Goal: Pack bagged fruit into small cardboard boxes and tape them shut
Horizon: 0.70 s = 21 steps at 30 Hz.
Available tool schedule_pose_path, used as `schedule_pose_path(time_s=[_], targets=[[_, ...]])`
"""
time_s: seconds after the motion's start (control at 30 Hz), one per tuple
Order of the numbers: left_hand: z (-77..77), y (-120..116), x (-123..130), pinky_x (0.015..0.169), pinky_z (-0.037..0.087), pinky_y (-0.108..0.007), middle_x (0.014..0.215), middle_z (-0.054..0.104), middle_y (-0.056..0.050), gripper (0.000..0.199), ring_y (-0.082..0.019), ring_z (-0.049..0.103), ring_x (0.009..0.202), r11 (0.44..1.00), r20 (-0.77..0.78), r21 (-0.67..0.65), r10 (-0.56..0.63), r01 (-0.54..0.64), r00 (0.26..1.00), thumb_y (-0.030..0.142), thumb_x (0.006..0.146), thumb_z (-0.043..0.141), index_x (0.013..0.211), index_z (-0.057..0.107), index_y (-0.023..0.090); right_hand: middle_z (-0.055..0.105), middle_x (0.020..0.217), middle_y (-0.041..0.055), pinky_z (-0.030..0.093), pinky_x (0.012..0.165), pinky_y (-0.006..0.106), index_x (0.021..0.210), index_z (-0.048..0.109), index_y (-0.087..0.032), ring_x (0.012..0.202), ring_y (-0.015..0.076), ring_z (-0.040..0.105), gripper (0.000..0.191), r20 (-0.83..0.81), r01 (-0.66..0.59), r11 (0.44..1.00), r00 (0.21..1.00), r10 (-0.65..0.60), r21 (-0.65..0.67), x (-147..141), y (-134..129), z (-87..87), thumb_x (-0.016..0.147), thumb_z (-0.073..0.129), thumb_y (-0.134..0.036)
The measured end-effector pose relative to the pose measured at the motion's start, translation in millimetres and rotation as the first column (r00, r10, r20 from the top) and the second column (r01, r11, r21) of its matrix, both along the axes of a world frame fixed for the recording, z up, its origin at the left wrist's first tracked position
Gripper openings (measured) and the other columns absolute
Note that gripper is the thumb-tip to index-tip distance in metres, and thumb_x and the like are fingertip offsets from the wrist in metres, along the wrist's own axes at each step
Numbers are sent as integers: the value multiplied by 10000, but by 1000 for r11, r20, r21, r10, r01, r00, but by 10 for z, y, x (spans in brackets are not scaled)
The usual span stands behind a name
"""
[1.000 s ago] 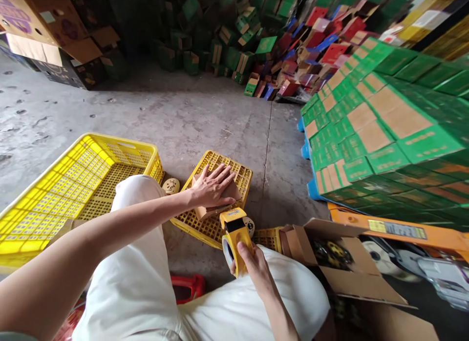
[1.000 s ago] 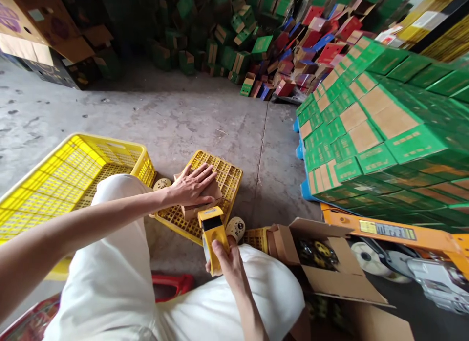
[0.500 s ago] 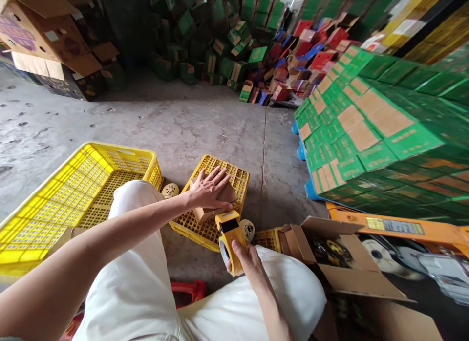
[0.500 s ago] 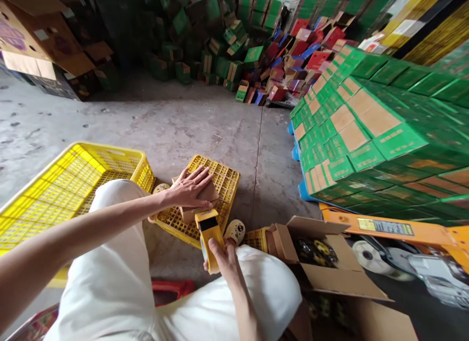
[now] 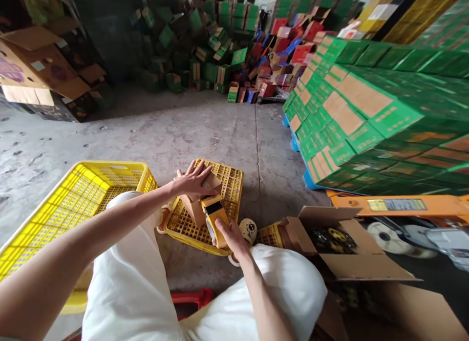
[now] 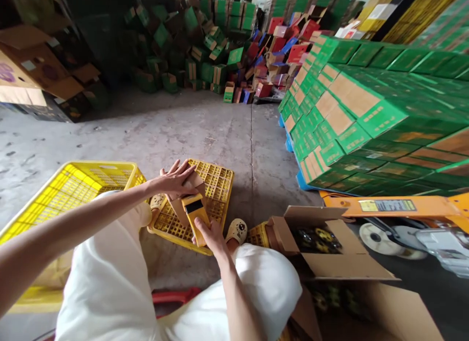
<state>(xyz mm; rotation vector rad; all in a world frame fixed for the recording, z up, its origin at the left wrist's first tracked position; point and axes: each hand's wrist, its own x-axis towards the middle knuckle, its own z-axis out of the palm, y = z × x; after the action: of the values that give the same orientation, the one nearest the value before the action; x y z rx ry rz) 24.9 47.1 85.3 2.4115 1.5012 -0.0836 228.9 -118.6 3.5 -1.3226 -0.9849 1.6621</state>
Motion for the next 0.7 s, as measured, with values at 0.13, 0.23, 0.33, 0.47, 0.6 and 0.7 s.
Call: schedule_pose_path(time_s=[0.13, 0.23, 0.33, 0.47, 0.6, 0.7], targets=[[56, -19, -12, 1103, 478, -783, 1858, 231, -159, 1071, -563, 333, 1604, 1000, -1, 22, 8, -8, 1000, 804, 876, 690, 1778, 276, 404, 693, 662, -7, 531, 507, 272, 971, 682, -215, 505, 173, 673, 592, -33, -16, 999, 999, 18, 45, -60, 6, -74, 795, 792, -769], [63, -116, -38, 1075, 532, -725, 1824, 319, -150, 1026, -547, 451, 1524, 994, 43, 98, 46, -50, 998, 713, 850, 755, 1749, 368, 404, 665, 666, -16, 513, 480, 273, 925, 672, -224, 485, 161, 643, 574, -66, -8, 1000, 998, 10, 28, -60, -42, -24, 769, 815, -758], [37, -229, -129, 1091, 538, -697, 1798, 373, -151, 1002, -528, 517, 1481, 985, 151, 158, 50, -74, 987, 674, 849, 767, 1736, 405, 381, 666, 693, -24, 526, 482, 271, 932, 690, -233, 487, 144, 621, 549, -58, -2, 1000, 998, 4, 31, 15, -121, 120, 762, 842, -733], [-118, -330, -277, 1202, 506, -546, 1719, 511, -124, 932, -429, 567, 1486, 999, 395, 11, 27, -34, 918, 646, 854, 761, 1684, 502, 310, 722, 738, -5, 556, 481, 267, 1011, 735, -227, 511, 157, 662, 531, -3, -104, 994, 995, 104, 22, 188, -203, 313, 780, 875, -684], [-353, -278, -386, 1158, 554, -454, 1564, 682, -102, 967, -373, 667, 1390, 955, 604, -292, 232, -59, 762, 685, 829, 747, 1653, 534, 226, 781, 812, 22, 561, 466, 290, 1124, 763, -242, 507, 180, 681, 507, 9, -133, 990, 991, 134, -39, 179, -129, 371, 830, 865, -642], [-440, -122, -514, 1189, 531, -463, 1559, 693, -119, 1017, -405, 645, 1425, 913, 665, -400, 346, -75, 662, 748, 795, 744, 1614, 585, 166, 794, 810, 24, 577, 502, 290, 1072, 774, -242, 529, 187, 703, 473, 91, -71, 996, 993, 75, -49, -12, 142, 373, 823, 889, -628]])
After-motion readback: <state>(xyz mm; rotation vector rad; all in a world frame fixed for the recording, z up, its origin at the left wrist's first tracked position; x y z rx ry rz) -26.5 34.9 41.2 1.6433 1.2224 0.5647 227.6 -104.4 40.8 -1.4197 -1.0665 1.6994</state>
